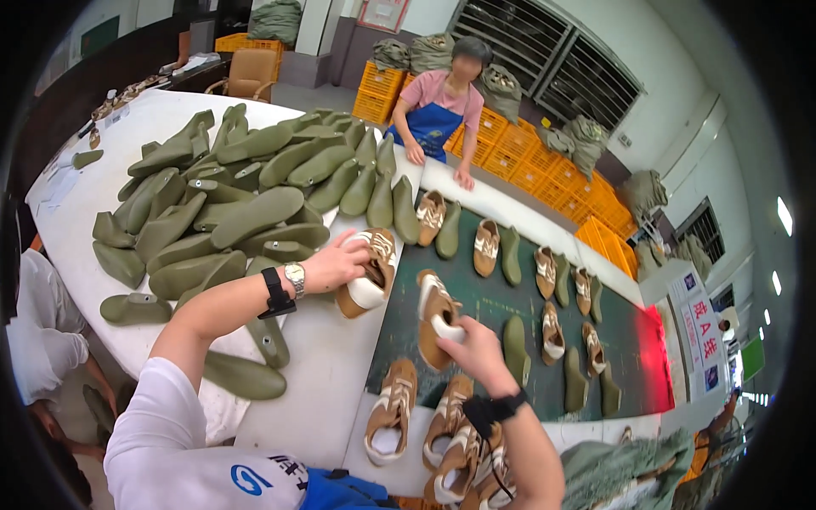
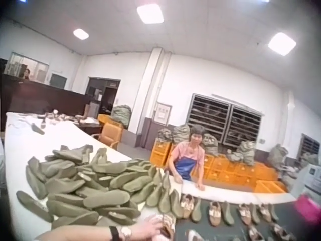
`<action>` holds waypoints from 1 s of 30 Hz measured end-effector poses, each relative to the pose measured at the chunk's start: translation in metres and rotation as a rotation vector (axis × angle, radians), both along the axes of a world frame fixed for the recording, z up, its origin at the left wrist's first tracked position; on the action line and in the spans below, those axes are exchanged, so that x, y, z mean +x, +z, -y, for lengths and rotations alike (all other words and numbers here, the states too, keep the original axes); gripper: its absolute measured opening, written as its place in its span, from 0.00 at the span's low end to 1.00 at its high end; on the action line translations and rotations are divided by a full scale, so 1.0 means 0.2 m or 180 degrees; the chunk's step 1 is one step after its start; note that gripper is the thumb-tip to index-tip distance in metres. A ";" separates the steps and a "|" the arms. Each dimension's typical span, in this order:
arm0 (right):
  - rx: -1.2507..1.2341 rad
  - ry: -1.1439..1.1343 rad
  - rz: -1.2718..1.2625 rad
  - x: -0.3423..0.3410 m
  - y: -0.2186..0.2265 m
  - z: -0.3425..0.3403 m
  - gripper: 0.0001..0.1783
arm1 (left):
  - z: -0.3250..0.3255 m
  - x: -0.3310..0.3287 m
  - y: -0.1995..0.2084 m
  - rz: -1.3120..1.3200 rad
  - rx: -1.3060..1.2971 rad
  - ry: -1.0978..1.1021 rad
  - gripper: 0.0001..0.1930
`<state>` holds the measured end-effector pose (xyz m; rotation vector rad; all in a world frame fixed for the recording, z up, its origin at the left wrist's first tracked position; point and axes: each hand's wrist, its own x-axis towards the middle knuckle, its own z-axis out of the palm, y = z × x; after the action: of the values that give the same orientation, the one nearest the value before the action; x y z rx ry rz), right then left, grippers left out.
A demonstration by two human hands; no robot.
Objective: The person is assembling shoe parts and placing them on an assembly line conveyor belt.
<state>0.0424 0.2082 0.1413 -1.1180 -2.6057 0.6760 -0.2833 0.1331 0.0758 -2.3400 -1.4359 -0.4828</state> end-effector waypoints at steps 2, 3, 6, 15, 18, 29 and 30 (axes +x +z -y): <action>0.0174 0.0065 -0.0122 -0.31 -0.08 -0.18 0.23 | -0.11 -0.20 -0.01 -0.0181 0.0006 0.0456 0.07; 0.0201 0.0103 -0.0154 -0.49 -0.11 -0.24 0.22 | -0.17 -0.31 -0.04 -0.0198 0.0087 0.0716 0.07; 0.0422 0.0291 -0.0717 -0.87 -0.27 -0.53 0.25 | -0.44 -0.54 -0.03 -0.0095 0.0702 0.1126 0.10; -0.0624 0.1304 -0.0368 -0.63 -0.60 -0.45 0.21 | -0.33 -0.65 -0.37 0.1787 -0.0822 0.0945 0.18; -0.0887 0.1171 0.0299 -0.16 -0.55 -0.27 0.20 | -0.06 -0.40 -0.43 0.1581 -0.1932 0.0635 0.26; -0.0782 -0.0111 -0.0226 0.68 -0.21 0.47 0.15 | -0.04 -0.27 -0.63 0.0315 -0.2252 0.1875 0.35; -0.0678 -0.0166 -0.0281 0.72 -0.17 0.51 0.15 | -0.08 -0.24 -0.57 0.0291 -0.2226 0.1850 0.35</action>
<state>0.1869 0.1068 0.1074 -1.1809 -2.4668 0.9865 -0.3309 0.1493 -0.0390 -2.1801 -2.5186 0.1042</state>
